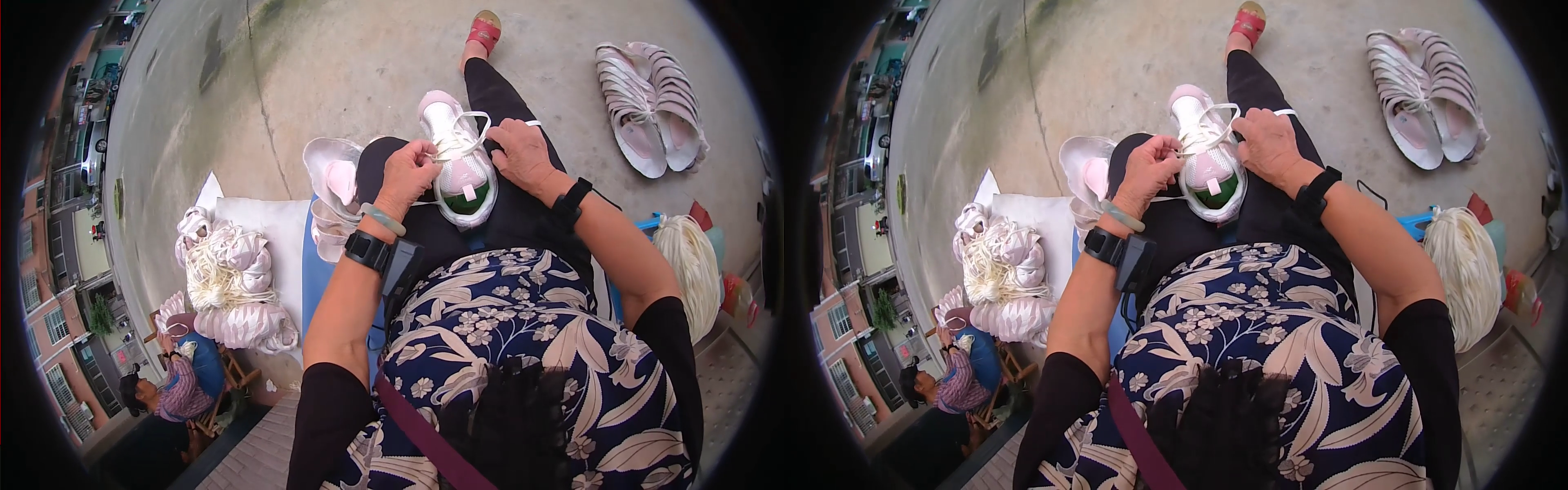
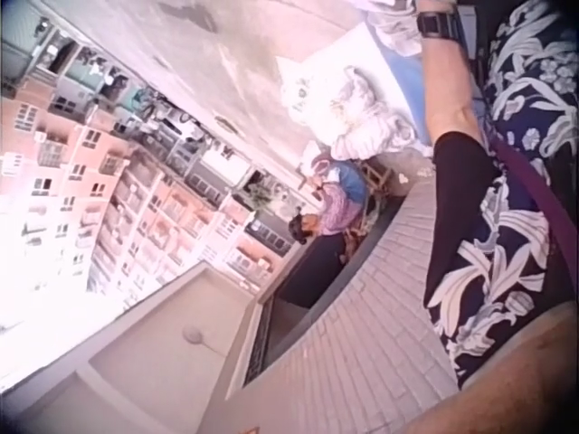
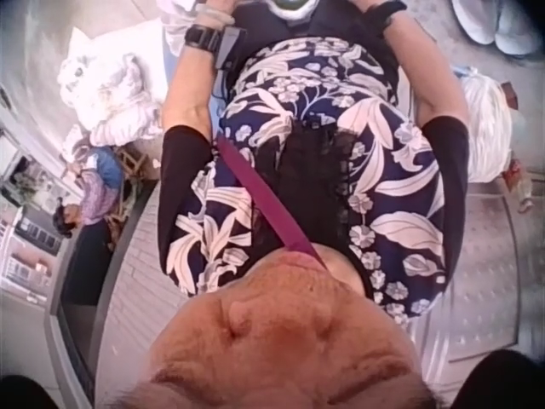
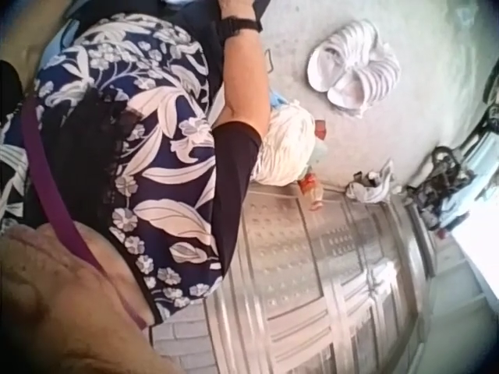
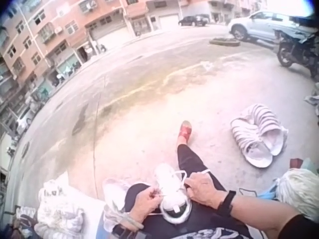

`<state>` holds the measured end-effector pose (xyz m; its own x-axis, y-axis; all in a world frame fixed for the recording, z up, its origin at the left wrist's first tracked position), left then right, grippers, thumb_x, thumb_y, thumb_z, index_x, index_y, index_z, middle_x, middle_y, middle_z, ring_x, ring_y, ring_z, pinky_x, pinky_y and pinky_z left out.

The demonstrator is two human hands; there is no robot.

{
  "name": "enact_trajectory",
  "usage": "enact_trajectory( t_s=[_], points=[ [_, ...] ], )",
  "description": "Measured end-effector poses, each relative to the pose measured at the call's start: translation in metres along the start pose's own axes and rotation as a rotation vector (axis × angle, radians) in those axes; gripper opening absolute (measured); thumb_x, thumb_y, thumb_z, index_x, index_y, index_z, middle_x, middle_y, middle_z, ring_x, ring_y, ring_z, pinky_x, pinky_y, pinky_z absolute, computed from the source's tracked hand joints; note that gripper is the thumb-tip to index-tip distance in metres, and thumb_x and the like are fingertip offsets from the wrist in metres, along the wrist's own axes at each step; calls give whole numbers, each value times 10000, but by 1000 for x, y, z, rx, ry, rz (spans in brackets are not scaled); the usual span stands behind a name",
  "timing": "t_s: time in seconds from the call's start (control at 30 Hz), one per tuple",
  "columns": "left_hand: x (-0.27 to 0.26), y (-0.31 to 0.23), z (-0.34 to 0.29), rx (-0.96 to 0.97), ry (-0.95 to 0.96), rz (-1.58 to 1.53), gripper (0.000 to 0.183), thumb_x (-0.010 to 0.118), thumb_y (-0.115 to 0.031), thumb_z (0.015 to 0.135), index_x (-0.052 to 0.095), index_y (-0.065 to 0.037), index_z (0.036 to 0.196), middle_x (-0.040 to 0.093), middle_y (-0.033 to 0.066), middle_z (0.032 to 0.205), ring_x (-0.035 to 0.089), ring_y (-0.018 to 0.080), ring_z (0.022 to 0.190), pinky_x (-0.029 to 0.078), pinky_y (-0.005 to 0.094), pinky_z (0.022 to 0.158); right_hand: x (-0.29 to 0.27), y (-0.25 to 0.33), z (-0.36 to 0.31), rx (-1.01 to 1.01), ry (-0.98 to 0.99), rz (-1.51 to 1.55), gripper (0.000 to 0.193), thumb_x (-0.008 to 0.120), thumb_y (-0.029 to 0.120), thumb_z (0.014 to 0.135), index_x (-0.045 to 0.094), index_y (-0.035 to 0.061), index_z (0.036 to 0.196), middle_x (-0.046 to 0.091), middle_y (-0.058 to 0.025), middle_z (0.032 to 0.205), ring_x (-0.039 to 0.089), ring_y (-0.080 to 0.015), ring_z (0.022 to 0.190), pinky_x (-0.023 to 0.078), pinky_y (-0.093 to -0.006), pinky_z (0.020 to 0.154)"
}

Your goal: The recorder is lacing a pair of white and green sneakers while sitting outdoors.

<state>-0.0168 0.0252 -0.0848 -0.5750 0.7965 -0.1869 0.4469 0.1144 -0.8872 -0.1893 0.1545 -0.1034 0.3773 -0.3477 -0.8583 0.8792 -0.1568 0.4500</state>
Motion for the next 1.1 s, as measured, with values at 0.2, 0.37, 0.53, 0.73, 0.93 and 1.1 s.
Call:
enact_trajectory(
  t_s=[0.2,0.37,0.53,0.73,0.93,1.1],
  points=[
    [-4,5,6,-233,62,-304,106,608,-41,759,595,-33,863,559,-4,645,503,51,480,399,169,405,2,-9,8,56,100,31,203,573,115,681,554,114,883,502,-77,801,538,-263,814,439,-390,677],
    [-3,7,6,-223,96,-290,105,610,-41,762,594,-33,866,568,1,659,507,56,486,401,172,407,8,-12,9,100,113,-1,82,580,107,710,575,77,786,487,-67,758,525,-245,772,432,-361,683],
    [0,11,1,-134,105,-165,132,633,-60,755,586,-37,877,556,-14,676,487,37,500,391,165,422,1,-12,6,214,56,180,76,600,141,715,576,69,715,494,-57,752,527,-211,749,419,-313,646],
    [1,19,-1,173,46,164,227,670,-57,720,581,-30,927,468,-50,658,420,9,550,366,151,489,-12,23,4,127,-4,22,106,588,203,703,590,98,689,550,-59,736,548,-249,756,409,-377,719],
    [8,13,-7,278,-11,305,255,656,-39,712,575,-31,954,454,-55,664,414,15,576,375,163,521,-9,30,-5,13,70,167,132,572,194,763,577,83,692,581,-107,629,575,-285,621,438,-380,674],
    [4,14,-12,262,-18,291,226,636,-40,738,575,-27,956,457,-54,667,418,16,576,379,160,520,-39,18,4,472,386,925,143,563,159,835,612,29,869,538,-21,584,494,-90,495,388,-226,447]
  ],
)
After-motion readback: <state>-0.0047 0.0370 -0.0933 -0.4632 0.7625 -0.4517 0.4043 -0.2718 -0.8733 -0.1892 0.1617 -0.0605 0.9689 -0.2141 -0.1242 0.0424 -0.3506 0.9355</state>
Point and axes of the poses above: each hand's wrist, its own z-axis towards the middle knuckle, its own x-axis out of the palm, y = z × x, the point moved 2 cm from there along z, towards the middle knuckle
